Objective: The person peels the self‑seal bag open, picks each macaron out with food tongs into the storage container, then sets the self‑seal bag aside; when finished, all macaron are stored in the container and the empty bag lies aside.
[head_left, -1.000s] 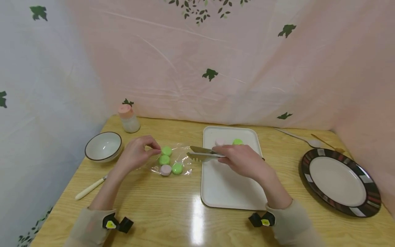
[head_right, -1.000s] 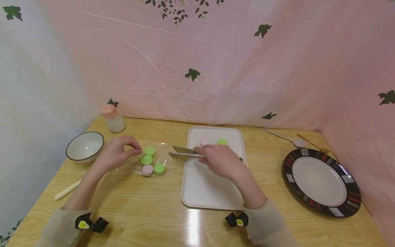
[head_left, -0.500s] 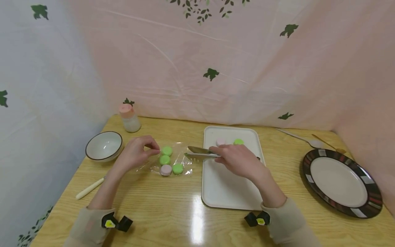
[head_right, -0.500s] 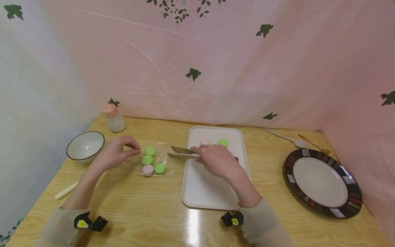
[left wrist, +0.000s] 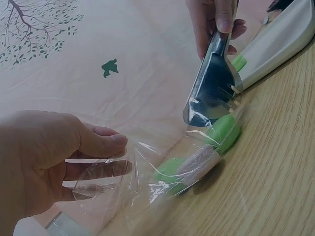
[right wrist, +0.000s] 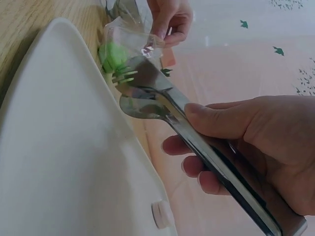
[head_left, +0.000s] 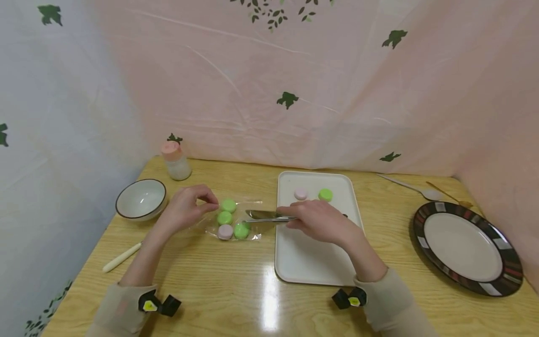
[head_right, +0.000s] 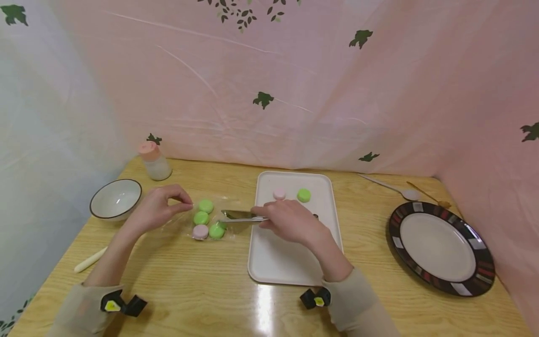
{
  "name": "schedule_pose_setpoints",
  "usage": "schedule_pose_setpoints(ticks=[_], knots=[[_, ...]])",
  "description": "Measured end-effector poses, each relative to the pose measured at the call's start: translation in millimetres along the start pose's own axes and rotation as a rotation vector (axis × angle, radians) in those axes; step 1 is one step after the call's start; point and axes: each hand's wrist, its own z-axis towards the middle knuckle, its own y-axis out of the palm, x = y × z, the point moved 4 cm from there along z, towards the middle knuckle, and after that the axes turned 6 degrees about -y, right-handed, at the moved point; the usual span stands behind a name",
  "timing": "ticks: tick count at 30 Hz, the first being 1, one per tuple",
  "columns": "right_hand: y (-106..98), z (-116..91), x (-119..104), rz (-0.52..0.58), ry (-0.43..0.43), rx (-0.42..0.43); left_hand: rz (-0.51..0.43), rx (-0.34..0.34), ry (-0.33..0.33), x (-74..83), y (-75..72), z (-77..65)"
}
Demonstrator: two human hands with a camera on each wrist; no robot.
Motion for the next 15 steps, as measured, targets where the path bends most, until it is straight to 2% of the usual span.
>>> schedule_pose_setpoints(ticks=[6, 15], knots=[[1, -1, -3, 0.040, -0.055, -0.042, 0.001, 0.025, 0.029, 0.5, 1.6, 1.4], [3, 1, -11, 0.013, -0.088, -0.060, -0.028, 0.026, 0.056, 2.9, 3.7, 1.4]])
